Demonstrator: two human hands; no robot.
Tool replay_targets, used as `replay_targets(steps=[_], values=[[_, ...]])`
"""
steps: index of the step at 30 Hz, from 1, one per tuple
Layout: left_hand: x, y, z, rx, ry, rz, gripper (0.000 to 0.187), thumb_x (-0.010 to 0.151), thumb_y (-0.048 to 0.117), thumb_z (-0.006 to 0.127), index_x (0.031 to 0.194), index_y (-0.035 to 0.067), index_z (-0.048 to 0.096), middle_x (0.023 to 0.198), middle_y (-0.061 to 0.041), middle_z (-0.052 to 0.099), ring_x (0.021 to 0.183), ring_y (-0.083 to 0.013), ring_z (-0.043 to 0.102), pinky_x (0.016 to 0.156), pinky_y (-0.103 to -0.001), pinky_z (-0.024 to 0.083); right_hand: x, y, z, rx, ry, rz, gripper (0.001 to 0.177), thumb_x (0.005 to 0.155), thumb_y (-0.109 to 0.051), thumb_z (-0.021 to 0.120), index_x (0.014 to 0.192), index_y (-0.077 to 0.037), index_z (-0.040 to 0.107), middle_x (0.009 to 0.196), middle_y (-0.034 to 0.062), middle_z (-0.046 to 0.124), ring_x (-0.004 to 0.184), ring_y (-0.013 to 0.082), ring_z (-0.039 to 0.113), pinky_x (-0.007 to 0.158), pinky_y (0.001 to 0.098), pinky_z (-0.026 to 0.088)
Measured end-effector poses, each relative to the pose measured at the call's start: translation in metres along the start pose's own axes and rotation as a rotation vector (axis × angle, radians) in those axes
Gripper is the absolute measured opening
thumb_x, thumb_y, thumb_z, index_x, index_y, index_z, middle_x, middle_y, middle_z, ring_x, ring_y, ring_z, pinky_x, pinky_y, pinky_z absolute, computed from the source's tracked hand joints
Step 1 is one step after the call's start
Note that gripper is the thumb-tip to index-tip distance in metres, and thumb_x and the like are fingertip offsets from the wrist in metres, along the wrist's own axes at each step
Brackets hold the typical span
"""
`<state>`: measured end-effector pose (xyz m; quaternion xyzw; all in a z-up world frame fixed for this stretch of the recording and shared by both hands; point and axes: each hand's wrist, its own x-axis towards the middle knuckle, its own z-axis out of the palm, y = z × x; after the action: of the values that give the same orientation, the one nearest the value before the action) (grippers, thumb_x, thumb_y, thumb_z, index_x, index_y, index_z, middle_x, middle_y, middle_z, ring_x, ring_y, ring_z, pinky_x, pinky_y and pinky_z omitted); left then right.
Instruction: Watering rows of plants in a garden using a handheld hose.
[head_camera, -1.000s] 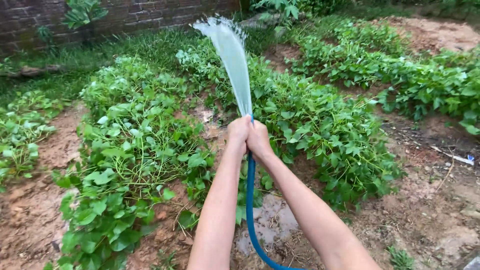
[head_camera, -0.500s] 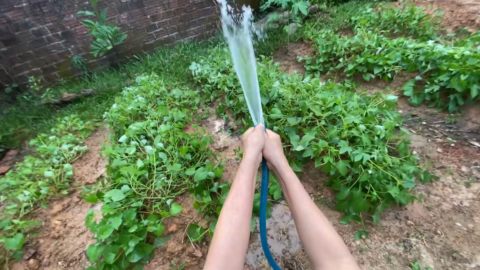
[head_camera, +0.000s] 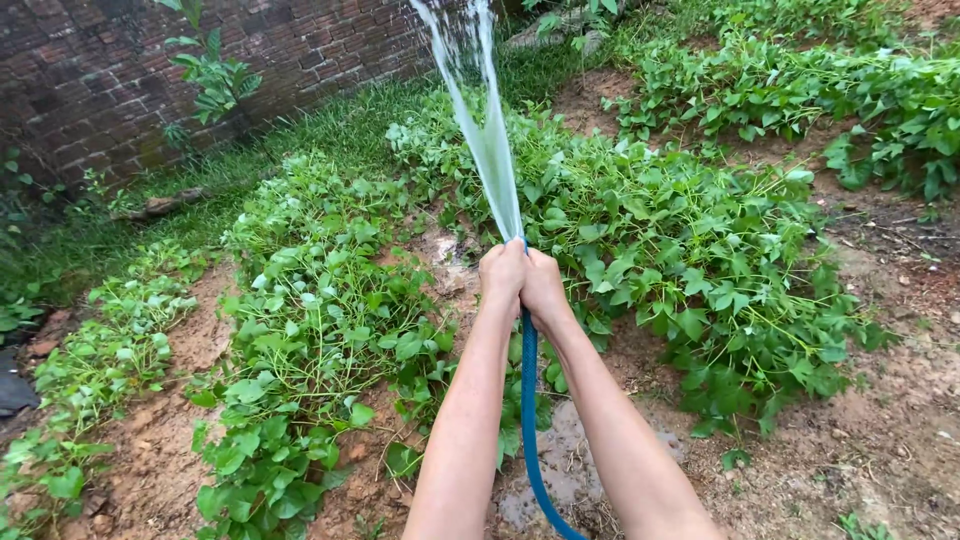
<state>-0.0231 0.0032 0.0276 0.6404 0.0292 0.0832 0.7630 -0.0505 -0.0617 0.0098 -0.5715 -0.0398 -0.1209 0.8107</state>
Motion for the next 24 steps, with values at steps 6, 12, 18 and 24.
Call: replay_targets(steps=[6, 12, 18, 24], values=[[0.003, 0.006, -0.007, 0.142, 0.058, 0.037, 0.032, 0.092, 0.025, 0.063, 0.092, -0.006, 0.071, 0.084, -0.013, 0.070, 0.075, -0.0171, 0.061, 0.067, -0.038, 0.050, 0.006, 0.005, 0.007, 0.047, -0.040, 0.022, 0.028, 0.104, -0.025, 0.056, 0.088, -0.004, 0.068, 0.073, -0.0030, 0.061, 0.061, 0.0059, 0.050, 0.053, 0.0266, 0.041], [0.012, -0.004, -0.016, 0.169, 0.128, 0.065, 0.032, 0.090, 0.024, 0.064, 0.090, -0.007, 0.070, 0.082, -0.014, 0.070, 0.074, -0.0175, 0.061, 0.066, -0.039, 0.051, 0.002, 0.006, 0.014, 0.078, -0.092, 0.020, 0.026, 0.103, -0.022, 0.057, 0.088, -0.005, 0.067, 0.076, -0.0026, 0.063, 0.062, 0.0061, 0.052, 0.054, 0.0267, 0.043], [0.007, 0.001, -0.031, 0.115, 0.113, 0.066, 0.031, 0.089, 0.025, 0.062, 0.091, -0.005, 0.069, 0.082, -0.012, 0.069, 0.074, -0.0171, 0.061, 0.066, -0.039, 0.051, -0.005, 0.006, 0.025, 0.098, -0.124, 0.050, 0.023, 0.102, -0.021, 0.057, 0.089, -0.005, 0.069, 0.077, -0.0026, 0.065, 0.063, 0.0057, 0.054, 0.055, 0.0260, 0.045], [0.006, 0.000, -0.033, 0.113, 0.127, 0.062, 0.034, 0.090, 0.028, 0.061, 0.092, -0.005, 0.070, 0.082, -0.012, 0.068, 0.074, -0.0200, 0.061, 0.066, -0.041, 0.051, -0.013, -0.005, 0.031, 0.151, -0.095, 0.099, 0.027, 0.104, -0.024, 0.054, 0.089, -0.007, 0.069, 0.073, -0.0012, 0.064, 0.058, 0.0080, 0.053, 0.051, 0.0284, 0.042]])
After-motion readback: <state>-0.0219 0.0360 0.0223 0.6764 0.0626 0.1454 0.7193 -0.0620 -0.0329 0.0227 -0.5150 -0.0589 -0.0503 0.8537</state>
